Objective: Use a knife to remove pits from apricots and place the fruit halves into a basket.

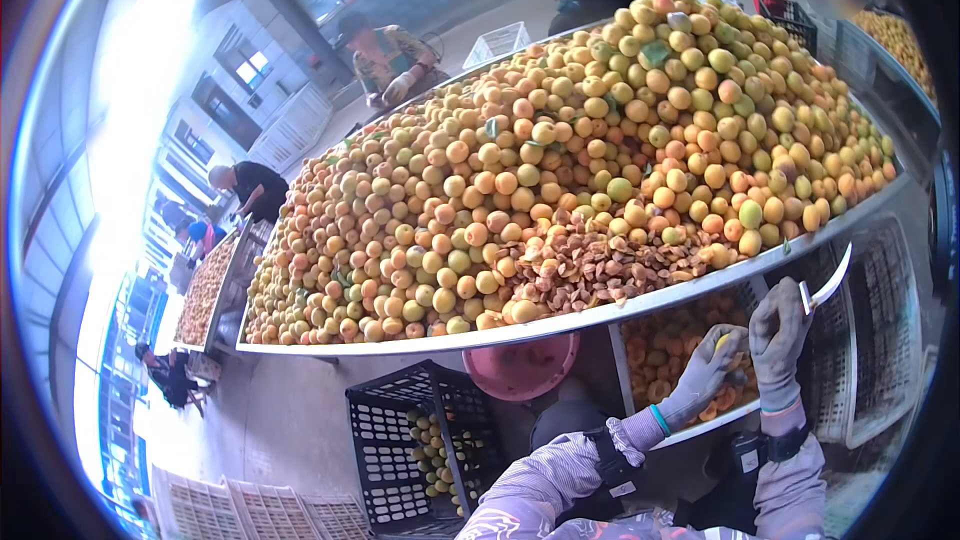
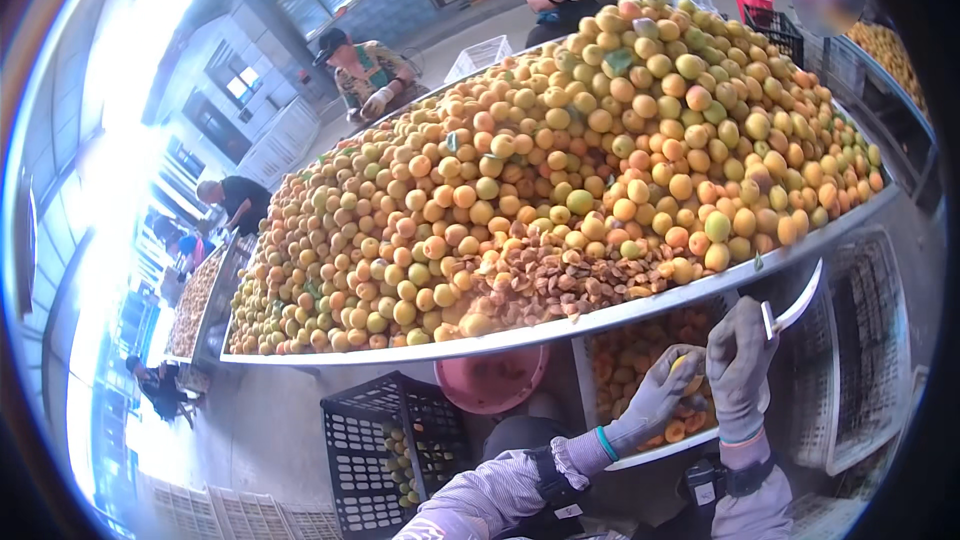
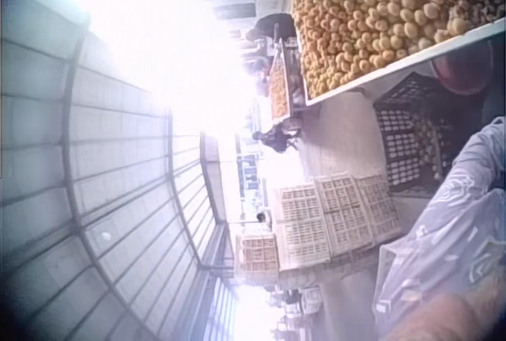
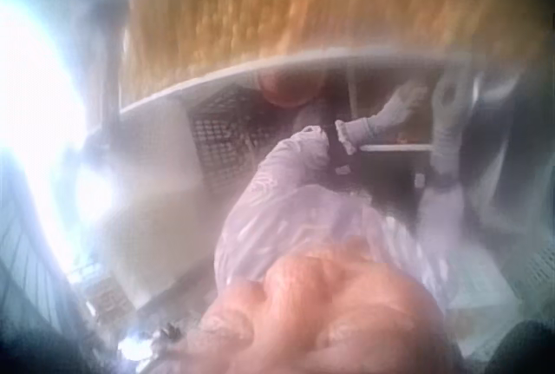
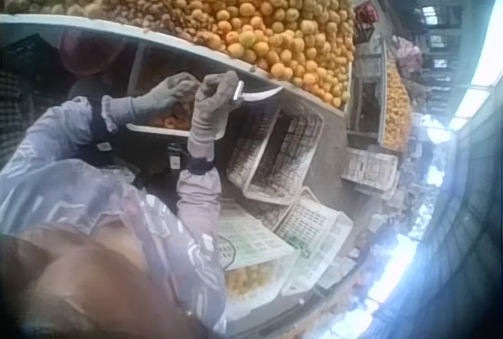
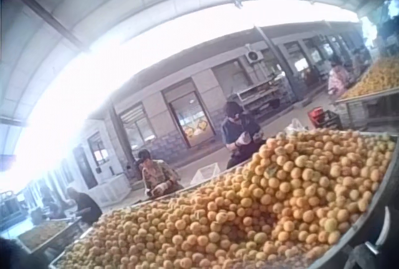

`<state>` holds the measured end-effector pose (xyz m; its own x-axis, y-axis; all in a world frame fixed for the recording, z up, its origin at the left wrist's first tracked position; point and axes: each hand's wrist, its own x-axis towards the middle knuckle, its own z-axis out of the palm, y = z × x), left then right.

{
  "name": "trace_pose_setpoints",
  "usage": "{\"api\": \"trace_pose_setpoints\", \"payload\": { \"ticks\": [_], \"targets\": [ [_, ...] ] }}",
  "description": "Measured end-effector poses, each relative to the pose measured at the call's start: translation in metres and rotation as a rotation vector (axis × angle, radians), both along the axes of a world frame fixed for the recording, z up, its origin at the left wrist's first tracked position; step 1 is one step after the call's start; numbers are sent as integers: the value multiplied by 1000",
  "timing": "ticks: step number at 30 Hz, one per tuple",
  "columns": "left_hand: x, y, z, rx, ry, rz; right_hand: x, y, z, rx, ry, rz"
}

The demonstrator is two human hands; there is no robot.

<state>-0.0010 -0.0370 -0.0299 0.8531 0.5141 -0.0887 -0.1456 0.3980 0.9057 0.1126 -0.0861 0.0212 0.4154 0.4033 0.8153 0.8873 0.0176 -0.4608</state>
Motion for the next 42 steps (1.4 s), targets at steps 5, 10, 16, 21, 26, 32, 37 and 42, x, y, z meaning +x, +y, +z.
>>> {"api": "trace_pose_setpoints", "payload": {
  "ticks": [5, 10, 16, 21, 26, 32, 37, 42],
  "targets": [
    [-7, 9, 12, -2, -2, 42, -1, 6, -14, 336, 1367, 607],
    [9, 12, 3, 58, -132, 85, 17, 12, -21, 596, 1766, 877],
    [0, 12, 23, -134, -97, -15, -8, 14, 9, 476, 1579, 599],
    [2, 6, 18, 45, -68, -31, 6, 4, 11, 484, 1512, 619],
    [-4, 10, 21, -90, 23, -89, 5, 8, 5, 619, 1721, 719],
    [1, 4, 11, 50, 18, 39, 42, 3, -51, 611, 1903, 1319],
    [-8, 12, 21, 42, 44, 18, 39, 7, -55, 677, 1971, 1350],
    [-4, 8, 38, 46, -26, -110, 26, -5, -9, 633, 1749, 1029]
  ]
}}
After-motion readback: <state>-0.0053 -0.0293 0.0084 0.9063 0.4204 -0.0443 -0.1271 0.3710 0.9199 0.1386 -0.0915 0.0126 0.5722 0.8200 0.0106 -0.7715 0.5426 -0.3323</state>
